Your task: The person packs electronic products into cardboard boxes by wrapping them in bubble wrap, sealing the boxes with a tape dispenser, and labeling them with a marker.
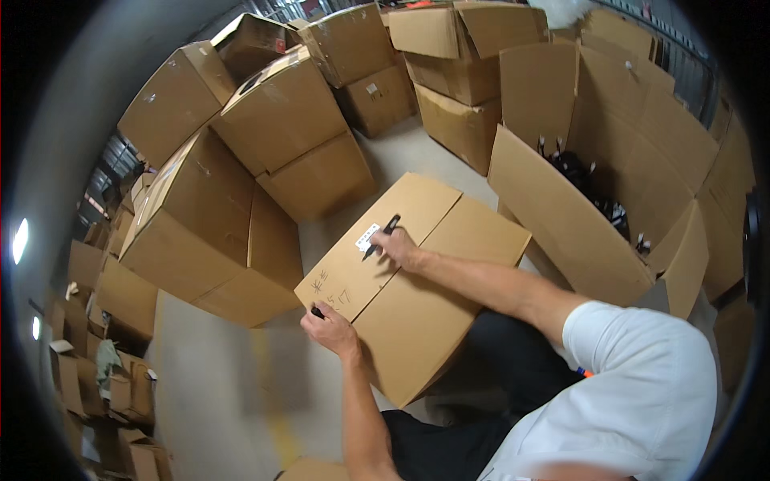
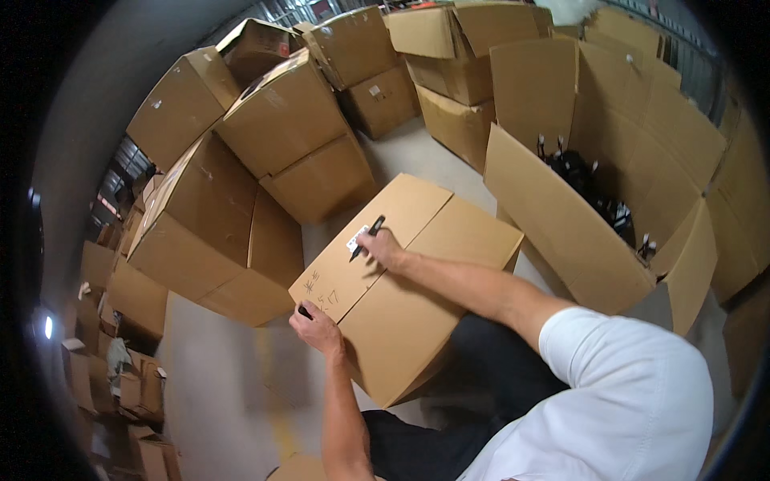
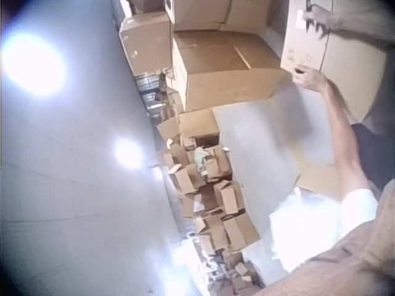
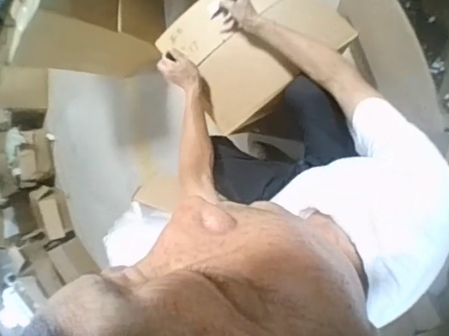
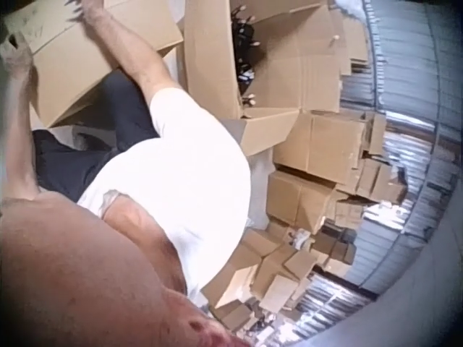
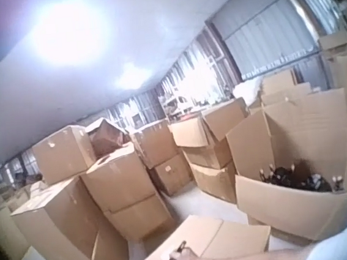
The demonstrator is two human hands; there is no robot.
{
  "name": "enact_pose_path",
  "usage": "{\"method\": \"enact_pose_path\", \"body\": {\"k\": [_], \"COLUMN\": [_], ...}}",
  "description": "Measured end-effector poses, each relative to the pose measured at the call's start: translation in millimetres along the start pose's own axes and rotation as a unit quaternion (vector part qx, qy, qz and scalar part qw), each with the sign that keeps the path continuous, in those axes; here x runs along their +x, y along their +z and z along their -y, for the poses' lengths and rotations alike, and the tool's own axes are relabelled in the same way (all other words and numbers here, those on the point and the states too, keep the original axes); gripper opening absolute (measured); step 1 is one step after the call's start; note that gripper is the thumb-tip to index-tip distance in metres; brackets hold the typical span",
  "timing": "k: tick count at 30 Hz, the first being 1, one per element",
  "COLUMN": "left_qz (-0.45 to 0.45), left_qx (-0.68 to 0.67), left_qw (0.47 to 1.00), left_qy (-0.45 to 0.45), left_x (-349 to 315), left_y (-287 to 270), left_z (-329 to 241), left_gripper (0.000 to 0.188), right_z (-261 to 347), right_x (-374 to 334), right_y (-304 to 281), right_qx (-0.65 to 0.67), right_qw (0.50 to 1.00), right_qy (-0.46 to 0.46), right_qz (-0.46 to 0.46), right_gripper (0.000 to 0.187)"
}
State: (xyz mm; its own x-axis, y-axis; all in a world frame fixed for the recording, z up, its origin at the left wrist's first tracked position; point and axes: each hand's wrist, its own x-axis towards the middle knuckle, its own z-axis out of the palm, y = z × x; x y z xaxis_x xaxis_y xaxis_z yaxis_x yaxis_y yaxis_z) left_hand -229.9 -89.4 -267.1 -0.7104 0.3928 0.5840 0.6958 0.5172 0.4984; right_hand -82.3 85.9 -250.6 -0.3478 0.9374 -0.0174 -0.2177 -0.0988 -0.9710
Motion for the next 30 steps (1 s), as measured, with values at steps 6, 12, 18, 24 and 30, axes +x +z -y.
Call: {"method": "enact_pose_path", "body": {"k": [6,12,18,24,30], "left_qz": [0.262,0.220,0.228,0.241,0.264], "left_qx": [-0.531,-0.699,-0.713,-0.709,-0.709], "left_qw": [0.745,0.551,0.526,0.526,0.539], "left_qy": [-0.308,-0.399,-0.403,-0.402,-0.371], "left_x": [11,19,18,22,20], "left_y": [5,25,20,16,24], "left_z": [-28,5,-1,-9,4], "left_gripper": [0.049,0.041,0.046,0.047,0.047], "right_z": [17,-3,-6,-8,-6], "right_x": [-26,-64,-89,-85,-86], "right_y": [6,45,55,56,67], "right_qx": [0.026,-0.053,-0.153,-0.207,-0.203], "right_qw": [0.999,0.980,0.918,0.881,0.861], "right_qy": [0.039,-0.157,-0.268,-0.349,-0.397], "right_qz": [-0.023,0.112,0.248,0.243,0.243], "right_gripper": [0.022,0.019,0.022,0.024,0.025]}}
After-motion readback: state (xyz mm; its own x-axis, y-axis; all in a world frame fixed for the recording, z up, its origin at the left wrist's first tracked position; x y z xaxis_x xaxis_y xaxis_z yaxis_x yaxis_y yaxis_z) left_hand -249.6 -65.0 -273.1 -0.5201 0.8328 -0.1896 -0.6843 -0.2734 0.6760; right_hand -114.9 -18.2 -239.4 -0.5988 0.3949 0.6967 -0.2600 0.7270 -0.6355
